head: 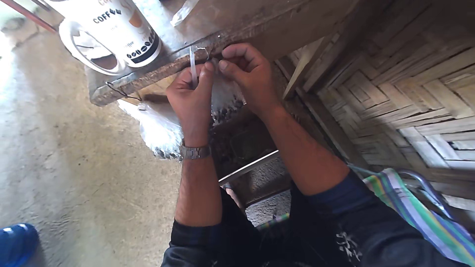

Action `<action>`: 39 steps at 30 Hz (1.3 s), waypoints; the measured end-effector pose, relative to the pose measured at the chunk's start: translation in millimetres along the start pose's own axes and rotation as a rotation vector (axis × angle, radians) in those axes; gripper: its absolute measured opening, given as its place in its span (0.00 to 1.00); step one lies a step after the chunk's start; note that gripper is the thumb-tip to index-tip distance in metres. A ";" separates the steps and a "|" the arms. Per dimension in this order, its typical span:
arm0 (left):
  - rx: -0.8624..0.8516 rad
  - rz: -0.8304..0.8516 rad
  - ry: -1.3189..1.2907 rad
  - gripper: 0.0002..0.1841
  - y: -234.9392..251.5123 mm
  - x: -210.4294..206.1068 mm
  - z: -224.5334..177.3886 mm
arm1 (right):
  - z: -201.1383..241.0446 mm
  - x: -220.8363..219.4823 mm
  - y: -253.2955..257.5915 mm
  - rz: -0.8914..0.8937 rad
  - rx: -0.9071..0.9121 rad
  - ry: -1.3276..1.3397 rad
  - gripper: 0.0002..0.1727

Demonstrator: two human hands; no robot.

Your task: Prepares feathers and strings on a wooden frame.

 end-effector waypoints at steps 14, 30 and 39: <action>-0.024 -0.029 0.043 0.07 0.8 0.8 1.5 | -1.0 -6.6 -3.1 -0.021 0.030 -0.062 0.10; -0.072 -0.138 0.172 0.09 -0.1 11.3 0.3 | -17.4 -4.2 -7.3 -0.029 -0.054 -0.284 0.09; -0.117 -0.161 0.147 0.12 -22.1 16.0 -17.6 | 38.1 6.1 -8.8 -0.122 0.403 -0.397 0.11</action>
Point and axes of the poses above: each hand's wrist, its own y-axis towards the middle knuckle, its own x-axis out of the back of the hand, z = x × y, the point moved 8 cm from there along y, towards the middle knuckle, and after that the axes turned 13 degrees about x, right-handed, at the moved point
